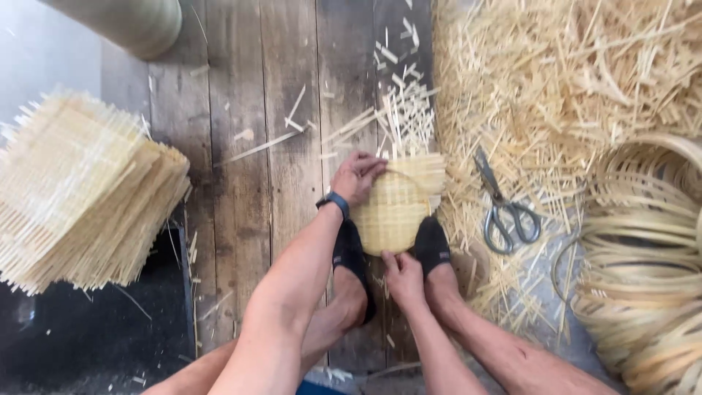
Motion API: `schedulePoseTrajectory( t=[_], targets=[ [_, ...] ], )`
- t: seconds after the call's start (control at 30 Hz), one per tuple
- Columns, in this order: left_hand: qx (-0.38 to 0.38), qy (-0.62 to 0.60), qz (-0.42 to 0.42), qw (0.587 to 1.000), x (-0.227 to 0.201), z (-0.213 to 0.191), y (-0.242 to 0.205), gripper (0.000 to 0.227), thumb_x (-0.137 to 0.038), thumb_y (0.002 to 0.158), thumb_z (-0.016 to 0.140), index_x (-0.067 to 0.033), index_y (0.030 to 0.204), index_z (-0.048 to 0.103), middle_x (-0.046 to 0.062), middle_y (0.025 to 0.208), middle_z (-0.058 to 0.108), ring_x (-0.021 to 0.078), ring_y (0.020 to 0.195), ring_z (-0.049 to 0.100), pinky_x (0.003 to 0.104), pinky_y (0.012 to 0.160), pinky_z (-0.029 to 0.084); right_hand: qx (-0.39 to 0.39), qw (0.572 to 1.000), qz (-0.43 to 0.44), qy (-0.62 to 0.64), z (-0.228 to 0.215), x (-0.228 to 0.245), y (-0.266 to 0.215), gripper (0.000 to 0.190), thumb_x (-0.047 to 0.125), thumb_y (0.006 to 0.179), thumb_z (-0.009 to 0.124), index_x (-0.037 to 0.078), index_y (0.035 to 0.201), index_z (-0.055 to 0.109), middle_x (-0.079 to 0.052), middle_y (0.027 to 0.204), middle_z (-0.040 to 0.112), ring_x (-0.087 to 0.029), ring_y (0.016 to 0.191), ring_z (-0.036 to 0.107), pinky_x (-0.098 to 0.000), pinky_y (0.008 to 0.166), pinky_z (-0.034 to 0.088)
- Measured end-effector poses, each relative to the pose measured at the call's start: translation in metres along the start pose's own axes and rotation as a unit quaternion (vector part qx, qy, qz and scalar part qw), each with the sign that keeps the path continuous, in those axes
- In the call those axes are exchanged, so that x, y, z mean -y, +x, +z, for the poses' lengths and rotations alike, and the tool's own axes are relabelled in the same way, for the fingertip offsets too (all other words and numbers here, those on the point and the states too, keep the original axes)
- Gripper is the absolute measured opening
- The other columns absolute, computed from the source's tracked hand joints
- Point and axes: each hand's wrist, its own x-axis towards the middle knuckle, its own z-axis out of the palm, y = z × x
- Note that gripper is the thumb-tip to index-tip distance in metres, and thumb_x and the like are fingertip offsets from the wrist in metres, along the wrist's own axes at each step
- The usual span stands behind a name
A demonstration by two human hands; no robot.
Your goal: Cutting and assembling bamboo woven components using a circular mold and large scissors.
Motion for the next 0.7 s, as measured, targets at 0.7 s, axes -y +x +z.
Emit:
schedulePoseTrajectory(
  t=[0.7],
  targets=[
    [0.032, -0.011, -0.056, 0.998, 0.033, 0.017, 0.028, 0.039, -0.042, 0.093, 0.069, -0.0040, 0.088, 0.076, 0.014, 0.069, 0.070, 0.0250, 0.060, 0.066, 0.039, 0.059, 0.052, 0.083, 0.977, -0.196, 0.018, -0.046, 0.098, 0.173, 0.025, 0.029, 0.094, 0.072, 0.007, 0.102, 0.079, -0.006, 0.079, 0.076, -0.024, 0.073, 0.065, -0.0377, 0.069, 0.053]
  ],
)
